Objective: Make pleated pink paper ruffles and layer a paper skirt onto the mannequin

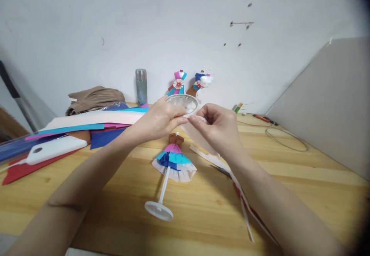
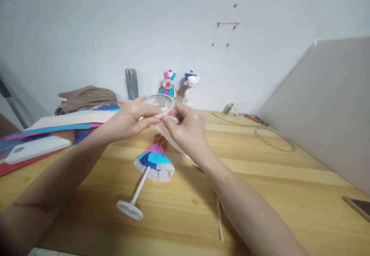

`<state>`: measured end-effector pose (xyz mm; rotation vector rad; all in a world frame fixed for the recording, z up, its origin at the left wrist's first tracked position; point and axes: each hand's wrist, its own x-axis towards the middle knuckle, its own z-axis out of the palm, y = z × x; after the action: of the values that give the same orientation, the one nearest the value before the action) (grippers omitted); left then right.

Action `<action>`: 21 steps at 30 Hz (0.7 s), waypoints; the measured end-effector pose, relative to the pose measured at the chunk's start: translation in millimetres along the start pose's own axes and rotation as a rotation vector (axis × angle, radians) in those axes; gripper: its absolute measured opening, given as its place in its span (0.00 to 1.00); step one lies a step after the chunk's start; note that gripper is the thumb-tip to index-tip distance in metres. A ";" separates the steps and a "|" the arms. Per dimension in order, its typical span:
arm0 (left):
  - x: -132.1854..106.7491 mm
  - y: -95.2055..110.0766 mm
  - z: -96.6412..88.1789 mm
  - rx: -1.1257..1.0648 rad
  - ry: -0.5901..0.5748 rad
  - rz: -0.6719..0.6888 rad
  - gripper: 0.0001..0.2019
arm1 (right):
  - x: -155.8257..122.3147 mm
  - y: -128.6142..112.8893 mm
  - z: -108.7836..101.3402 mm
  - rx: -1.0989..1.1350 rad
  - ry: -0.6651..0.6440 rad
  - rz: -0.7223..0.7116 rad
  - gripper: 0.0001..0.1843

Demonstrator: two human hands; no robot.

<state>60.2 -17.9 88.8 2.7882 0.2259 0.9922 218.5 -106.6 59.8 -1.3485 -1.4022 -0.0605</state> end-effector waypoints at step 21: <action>-0.6 -2.4 -2.5 -0.127 0.042 -0.122 0.13 | 6.2 -4.5 -13.9 0.138 -0.094 0.013 0.09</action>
<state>57.9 -15.4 89.9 2.6078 0.3224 0.9993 226.0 -113.5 72.0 -1.2594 -1.4484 0.1080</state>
